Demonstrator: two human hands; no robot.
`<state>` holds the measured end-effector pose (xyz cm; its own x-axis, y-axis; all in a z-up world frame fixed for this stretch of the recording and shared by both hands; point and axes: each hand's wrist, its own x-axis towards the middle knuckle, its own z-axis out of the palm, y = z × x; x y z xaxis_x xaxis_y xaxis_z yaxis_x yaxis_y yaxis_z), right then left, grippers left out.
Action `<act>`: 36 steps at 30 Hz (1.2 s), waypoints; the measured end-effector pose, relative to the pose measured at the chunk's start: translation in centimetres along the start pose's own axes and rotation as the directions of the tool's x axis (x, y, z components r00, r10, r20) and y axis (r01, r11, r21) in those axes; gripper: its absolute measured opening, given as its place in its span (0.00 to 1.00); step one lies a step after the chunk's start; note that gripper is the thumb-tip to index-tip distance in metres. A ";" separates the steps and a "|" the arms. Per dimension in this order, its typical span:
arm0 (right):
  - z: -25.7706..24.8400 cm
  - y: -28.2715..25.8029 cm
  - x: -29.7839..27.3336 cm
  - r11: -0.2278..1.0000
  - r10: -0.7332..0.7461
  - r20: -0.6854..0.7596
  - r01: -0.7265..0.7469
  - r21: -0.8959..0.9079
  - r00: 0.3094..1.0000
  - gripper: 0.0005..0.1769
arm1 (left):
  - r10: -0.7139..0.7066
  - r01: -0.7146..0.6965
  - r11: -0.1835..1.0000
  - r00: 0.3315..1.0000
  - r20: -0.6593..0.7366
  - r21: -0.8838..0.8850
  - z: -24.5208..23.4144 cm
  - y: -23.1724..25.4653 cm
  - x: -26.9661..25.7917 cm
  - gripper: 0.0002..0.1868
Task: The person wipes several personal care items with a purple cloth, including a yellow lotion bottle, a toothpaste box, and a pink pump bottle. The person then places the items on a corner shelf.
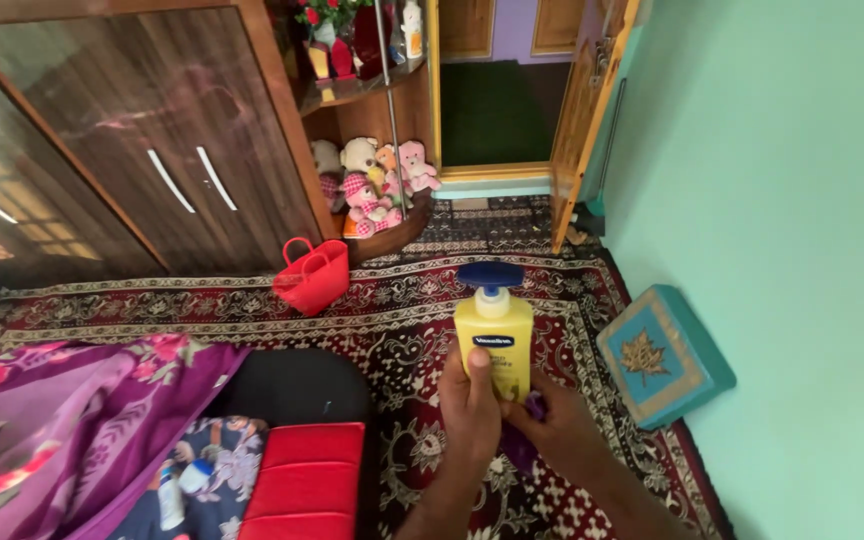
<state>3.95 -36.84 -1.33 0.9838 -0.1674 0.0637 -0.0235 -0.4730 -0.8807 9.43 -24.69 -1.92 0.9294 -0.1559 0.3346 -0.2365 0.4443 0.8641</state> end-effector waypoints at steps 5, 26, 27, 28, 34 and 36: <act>-4.5 1.7 5.8 0.977 -0.212 0.006 0.212 -0.013 0.977 0.21 | 0.072 -0.070 0.985 0.997 -0.011 0.155 3.3 -3.4 5.1 0.25; -11.8 9.2 28.2 0.852 0.028 0.426 -0.244 0.463 0.904 0.24 | -0.288 0.280 0.957 0.892 0.348 0.075 5.9 -12.2 26.2 0.17; -12.1 9.7 29.3 0.839 -0.027 0.447 -0.223 0.496 0.894 0.24 | -0.281 0.274 0.958 0.846 0.453 0.084 5.8 -12.4 27.8 0.16; -12.3 10.2 30.2 0.825 -0.077 0.466 -0.206 0.527 0.882 0.24 | -0.289 0.294 0.953 0.829 0.478 0.067 5.8 -12.6 29.3 0.16; -15.9 12.9 35.4 0.836 0.309 0.236 -0.382 0.394 0.921 0.29 | -0.325 0.343 0.939 0.877 0.355 0.012 8.4 -14.3 33.8 0.17; -17.3 12.5 38.0 0.698 0.306 -0.063 -0.178 0.694 0.950 0.26 | -0.270 0.273 0.962 0.938 0.215 0.020 9.3 -14.9 35.4 0.16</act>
<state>37.96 -64.06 -1.78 0.9162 -0.3585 -0.1789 -0.0683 0.3002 -0.9514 43.19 -45.02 0.54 0.8751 -0.4563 0.1613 0.0201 0.3672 0.9299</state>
